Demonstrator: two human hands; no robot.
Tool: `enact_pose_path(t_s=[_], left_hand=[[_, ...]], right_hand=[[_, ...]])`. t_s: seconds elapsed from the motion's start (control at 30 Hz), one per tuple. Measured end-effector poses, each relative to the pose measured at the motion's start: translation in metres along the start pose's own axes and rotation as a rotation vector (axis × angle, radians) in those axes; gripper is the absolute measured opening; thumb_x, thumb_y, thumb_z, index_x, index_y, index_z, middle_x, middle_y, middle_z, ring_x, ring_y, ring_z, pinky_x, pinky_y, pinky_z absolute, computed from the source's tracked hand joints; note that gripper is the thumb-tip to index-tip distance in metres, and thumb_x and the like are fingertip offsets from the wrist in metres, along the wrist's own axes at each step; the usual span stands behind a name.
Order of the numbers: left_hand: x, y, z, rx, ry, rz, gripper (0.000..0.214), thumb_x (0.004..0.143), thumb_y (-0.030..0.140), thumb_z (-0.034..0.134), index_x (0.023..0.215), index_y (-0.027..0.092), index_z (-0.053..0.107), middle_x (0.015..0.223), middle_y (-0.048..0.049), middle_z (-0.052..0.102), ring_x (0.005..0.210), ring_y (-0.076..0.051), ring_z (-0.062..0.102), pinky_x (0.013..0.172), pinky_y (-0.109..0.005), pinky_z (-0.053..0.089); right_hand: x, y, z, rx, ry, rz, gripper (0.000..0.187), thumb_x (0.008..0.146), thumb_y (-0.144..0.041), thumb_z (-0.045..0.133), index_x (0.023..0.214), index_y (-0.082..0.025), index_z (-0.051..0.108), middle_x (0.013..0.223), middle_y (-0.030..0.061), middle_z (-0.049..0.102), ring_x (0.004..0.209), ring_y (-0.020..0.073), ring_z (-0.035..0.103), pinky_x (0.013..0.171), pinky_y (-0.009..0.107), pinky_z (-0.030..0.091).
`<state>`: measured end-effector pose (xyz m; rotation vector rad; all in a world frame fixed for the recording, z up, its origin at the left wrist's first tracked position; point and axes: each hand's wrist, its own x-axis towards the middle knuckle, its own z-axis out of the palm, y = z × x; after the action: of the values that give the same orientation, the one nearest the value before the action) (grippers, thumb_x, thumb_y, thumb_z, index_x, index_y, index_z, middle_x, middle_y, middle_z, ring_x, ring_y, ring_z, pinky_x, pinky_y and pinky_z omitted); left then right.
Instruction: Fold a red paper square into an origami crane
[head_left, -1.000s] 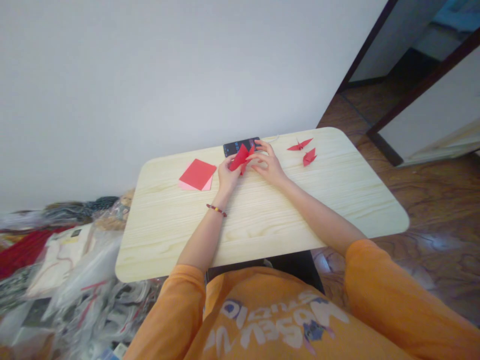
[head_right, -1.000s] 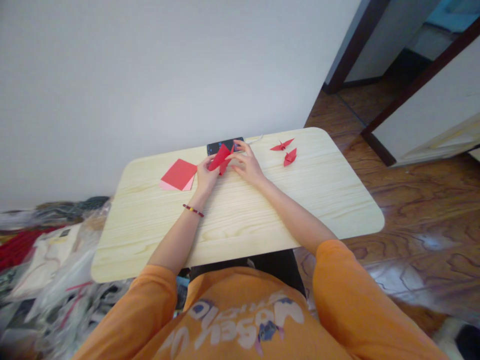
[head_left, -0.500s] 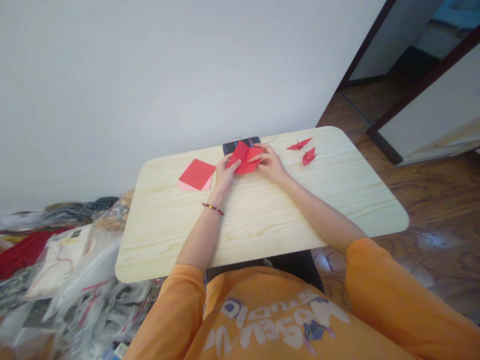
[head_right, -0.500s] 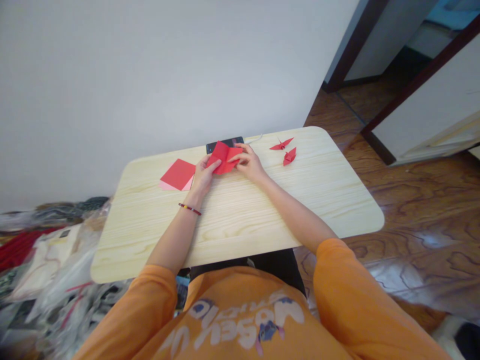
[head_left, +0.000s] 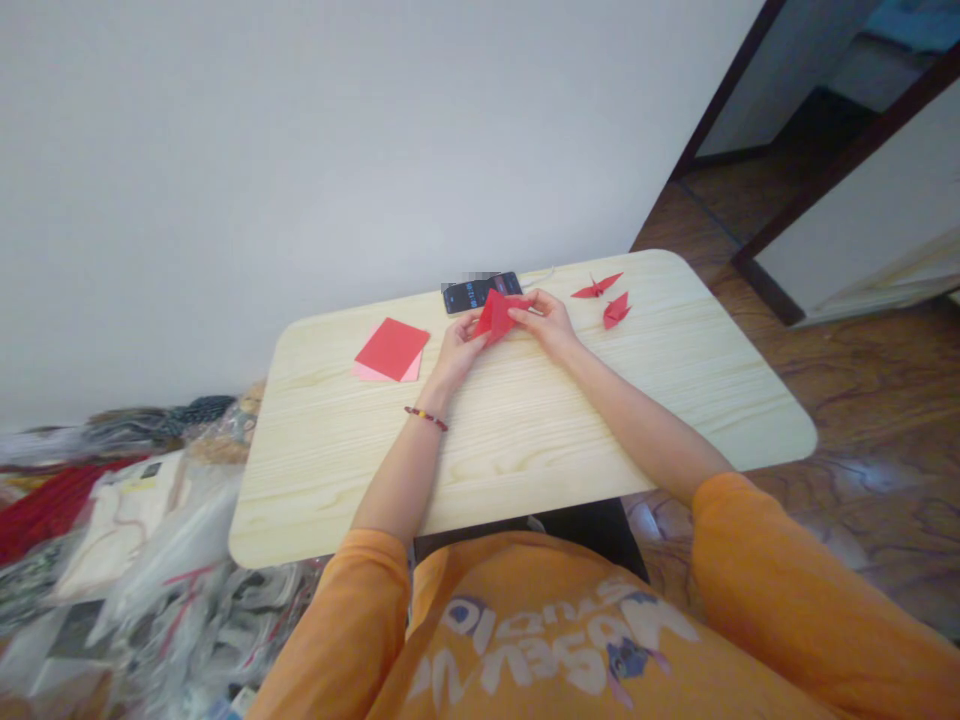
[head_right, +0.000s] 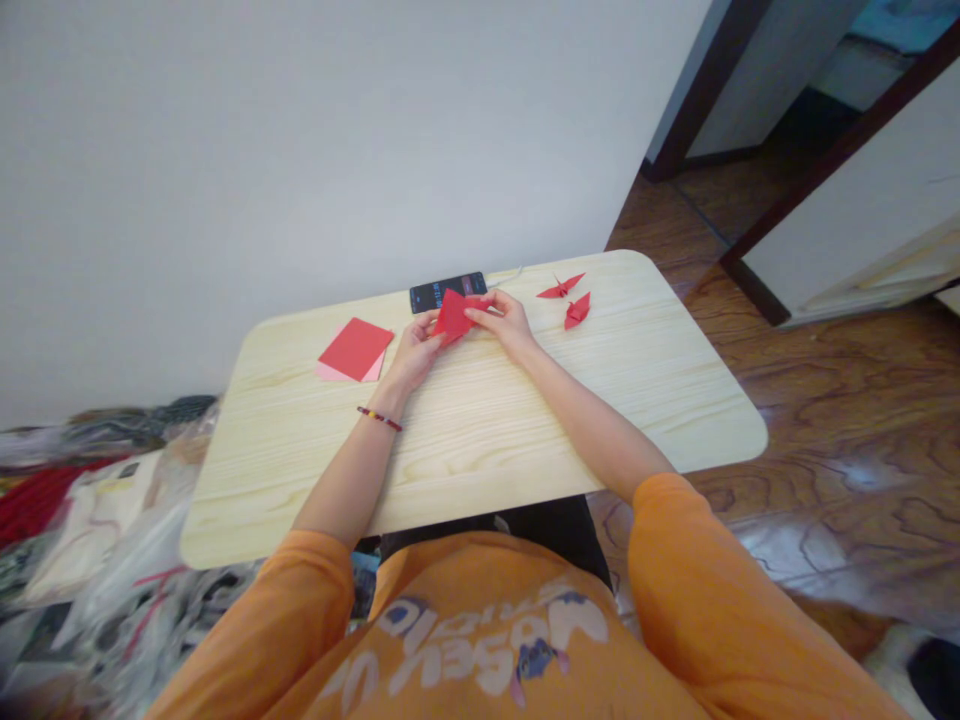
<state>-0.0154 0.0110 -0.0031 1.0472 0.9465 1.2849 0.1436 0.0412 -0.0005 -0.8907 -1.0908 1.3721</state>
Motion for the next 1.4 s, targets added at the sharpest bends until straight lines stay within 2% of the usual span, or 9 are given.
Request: enact_pose_path(t_s=[0.17,0.3,0.4,0.53,0.67,0.8,0.93,1.1,1.4], left_hand=[[-0.003,0.004,0.004,-0.075,-0.041,-0.056,0.047,0.054,0.028,0.082,0.096,0.02,0.063,0.093,-0.0028,0.073,0.089,-0.018,0.069,0.09,-0.037,0.054],[-0.001,0.004,0.005,-0.092,0.013,-0.105,0.035,0.065,0.036,0.075,0.092,0.019,0.063,0.089,-0.0035,0.073,0.089,-0.02,0.069,0.086,-0.037,0.055],[-0.002,0.005,0.008,-0.02,0.079,-0.078,0.035,0.072,0.048,0.068,0.09,0.019,0.064,0.083,-0.0044,0.072,0.083,-0.02,0.07,0.077,-0.033,0.056],[-0.006,0.007,0.01,0.127,0.133,0.049,0.043,0.058,0.045,0.081,0.087,0.018,0.065,0.077,-0.0035,0.072,0.071,-0.016,0.067,0.069,-0.027,0.054],[-0.007,0.004,0.008,0.136,0.169,0.077,0.043,0.054,0.04,0.085,0.084,0.016,0.067,0.085,-0.0067,0.073,0.076,-0.017,0.068,0.075,-0.029,0.054],[-0.006,0.002,0.009,0.126,0.219,0.08,0.04,0.056,0.037,0.084,0.084,0.014,0.068,0.084,-0.0083,0.073,0.075,-0.018,0.069,0.076,-0.03,0.054],[-0.008,0.004,0.013,0.119,0.23,0.104,0.037,0.056,0.035,0.084,0.084,0.014,0.07,0.085,-0.008,0.074,0.075,-0.018,0.069,0.077,-0.031,0.055],[-0.009,0.005,0.015,0.09,0.218,0.092,0.038,0.056,0.034,0.084,0.086,0.014,0.071,0.088,-0.0093,0.074,0.079,-0.019,0.069,0.081,-0.034,0.055],[-0.01,0.01,0.015,0.06,0.299,0.082,0.038,0.055,0.036,0.085,0.082,0.013,0.072,0.084,-0.0095,0.074,0.08,-0.022,0.07,0.08,-0.037,0.056]], right_hand=[[0.003,0.004,-0.001,0.047,0.024,0.011,0.041,0.052,-0.039,0.083,0.071,-0.022,0.049,0.072,-0.0055,0.058,0.069,0.0114,0.056,0.071,0.027,0.051],[0.003,0.004,-0.003,-0.031,0.036,-0.036,0.038,0.054,-0.036,0.081,0.072,-0.022,0.05,0.075,-0.0048,0.058,0.074,0.0127,0.057,0.075,0.029,0.049],[0.001,0.0,-0.001,-0.108,0.03,-0.074,0.036,0.053,-0.033,0.08,0.072,-0.022,0.052,0.078,-0.0032,0.061,0.079,0.0147,0.058,0.081,0.032,0.049],[-0.004,-0.005,0.001,-0.145,-0.031,-0.071,0.035,0.052,-0.032,0.08,0.073,-0.022,0.054,0.084,-0.0008,0.065,0.084,0.0179,0.061,0.084,0.036,0.051],[-0.006,-0.004,0.001,-0.118,-0.019,-0.055,0.052,0.05,-0.034,0.082,0.094,-0.026,0.056,0.089,-0.0012,0.067,0.086,0.0187,0.064,0.083,0.036,0.052],[-0.006,0.001,0.003,0.037,-0.029,0.055,0.075,0.047,-0.036,0.085,0.113,-0.032,0.049,0.089,-0.0025,0.068,0.083,0.0184,0.066,0.081,0.036,0.054],[-0.006,0.003,0.005,0.128,-0.065,0.145,0.07,0.043,-0.034,0.088,0.104,-0.028,0.054,0.083,-0.0021,0.07,0.08,0.0185,0.067,0.082,0.037,0.054],[-0.005,0.003,0.003,0.115,-0.04,0.132,0.064,0.041,-0.033,0.089,0.096,-0.024,0.057,0.081,-0.001,0.069,0.082,0.02,0.068,0.083,0.038,0.054],[-0.005,0.003,0.002,0.099,-0.026,0.139,0.062,0.039,-0.032,0.09,0.091,-0.023,0.058,0.079,-0.001,0.07,0.079,0.0191,0.068,0.079,0.036,0.055]])
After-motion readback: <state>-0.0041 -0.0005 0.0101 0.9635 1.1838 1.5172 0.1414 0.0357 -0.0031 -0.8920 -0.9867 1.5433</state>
